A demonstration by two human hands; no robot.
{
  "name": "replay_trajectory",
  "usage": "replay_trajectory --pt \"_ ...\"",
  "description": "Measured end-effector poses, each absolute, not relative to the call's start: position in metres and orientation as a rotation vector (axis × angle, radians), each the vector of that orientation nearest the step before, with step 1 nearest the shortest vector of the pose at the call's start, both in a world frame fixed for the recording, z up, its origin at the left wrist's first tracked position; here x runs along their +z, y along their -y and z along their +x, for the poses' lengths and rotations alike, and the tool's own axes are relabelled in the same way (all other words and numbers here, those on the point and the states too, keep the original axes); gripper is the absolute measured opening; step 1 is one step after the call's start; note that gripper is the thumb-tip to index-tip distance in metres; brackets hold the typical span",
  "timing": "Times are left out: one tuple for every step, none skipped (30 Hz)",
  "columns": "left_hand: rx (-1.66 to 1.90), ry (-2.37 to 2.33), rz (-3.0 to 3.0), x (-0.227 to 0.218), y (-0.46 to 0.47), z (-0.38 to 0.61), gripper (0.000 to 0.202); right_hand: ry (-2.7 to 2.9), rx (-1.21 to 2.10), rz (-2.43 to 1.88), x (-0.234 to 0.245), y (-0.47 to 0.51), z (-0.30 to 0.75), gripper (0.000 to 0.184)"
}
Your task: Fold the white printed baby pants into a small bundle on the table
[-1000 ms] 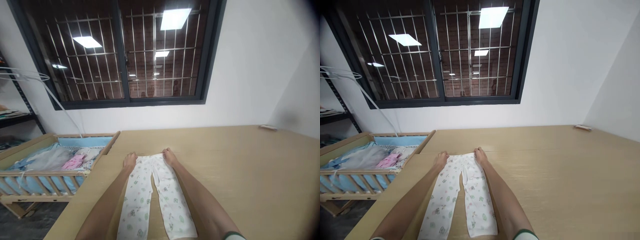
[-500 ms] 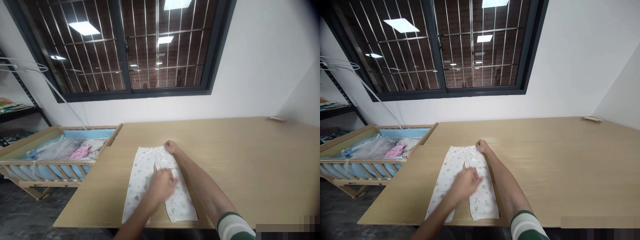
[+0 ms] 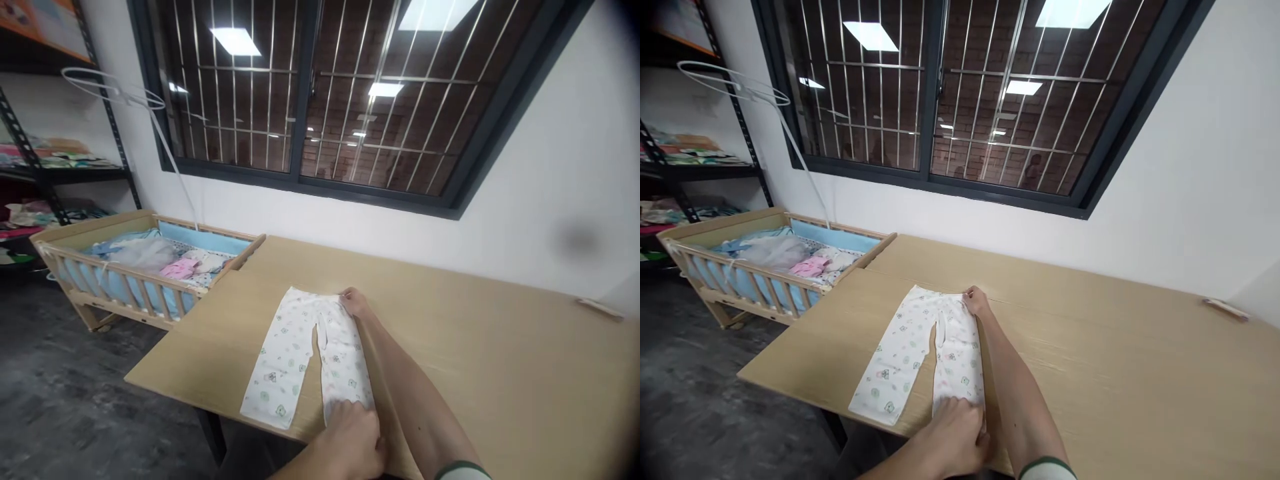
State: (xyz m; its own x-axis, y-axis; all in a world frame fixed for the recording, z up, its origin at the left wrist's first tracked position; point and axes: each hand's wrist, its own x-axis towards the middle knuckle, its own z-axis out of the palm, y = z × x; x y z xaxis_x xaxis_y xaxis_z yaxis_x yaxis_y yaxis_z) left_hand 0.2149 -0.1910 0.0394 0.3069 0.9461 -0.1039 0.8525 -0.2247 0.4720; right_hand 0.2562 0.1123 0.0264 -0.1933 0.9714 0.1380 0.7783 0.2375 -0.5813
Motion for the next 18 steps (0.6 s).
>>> replay_trajectory --pt "0.299 -1.607 2.150 0.041 0.192 0.213 0.040 2.025 0.545 -1.594 0.029 -0.112 0.254 0.005" --pt "0.326 -1.620 2.157 0.042 0.194 0.210 0.038 2.011 0.561 -1.588 0.033 -0.112 0.252 0.006" --pt "0.370 -1.636 2.154 0.043 0.197 0.206 0.037 1.996 0.580 -1.581 0.037 -0.113 0.249 0.009" --pt "0.430 -1.654 2.140 0.045 0.200 0.201 0.035 1.980 0.598 -1.575 0.042 -0.114 0.246 0.012" --pt "0.500 -1.671 2.118 0.048 0.204 0.196 0.034 1.965 0.617 -1.568 0.047 -0.115 0.241 0.016" --pt "0.567 -1.688 2.085 0.051 0.209 0.189 0.032 1.953 0.636 -1.560 0.052 -0.116 0.235 0.018" --pt "0.627 -1.706 2.044 0.054 0.214 0.180 0.030 1.942 0.655 -1.549 0.057 -0.117 0.229 0.020" --pt "0.678 -1.723 2.000 0.057 0.220 0.171 0.028 1.934 0.675 -1.534 0.062 -0.118 0.221 0.021" --pt "0.721 -1.747 1.951 0.060 0.225 0.160 0.027 1.928 0.695 -1.517 0.066 -0.119 0.212 0.021" --pt "0.757 -1.775 1.898 0.061 0.231 0.148 0.026 1.922 0.713 -1.498 0.070 -0.119 0.202 0.021" --pt "0.783 -1.809 1.842 0.061 0.237 0.136 0.026 1.916 0.729 -1.479 0.072 -0.119 0.192 0.022" --pt "0.800 -1.847 1.788 0.060 0.243 0.123 0.026 1.910 0.743 -1.463 0.073 -0.118 0.181 0.023" --pt "0.803 -1.883 1.737 0.057 0.248 0.110 0.027 1.903 0.752 -1.449 0.073 -0.117 0.170 0.024" --pt "0.793 -1.918 1.693 0.052 0.253 0.097 0.028 1.896 0.757 -1.440 0.072 -0.115 0.159 0.025" --pt "0.770 -1.958 1.655 0.047 0.257 0.084 0.030 1.889 0.758 -1.433 0.069 -0.113 0.148 0.025" --pt "0.739 -1.999 1.629 0.040 0.261 0.072 0.031 1.882 0.757 -1.429 0.066 -0.111 0.137 0.026" --pt "0.701 -2.049 1.609 0.034 0.264 0.060 0.033 1.877 0.756 -1.427 0.062 -0.108 0.127 0.026" --pt "0.661 -2.103 1.597 0.027 0.267 0.050 0.033 1.873 0.754 -1.427 0.057 -0.105 0.117 0.026"
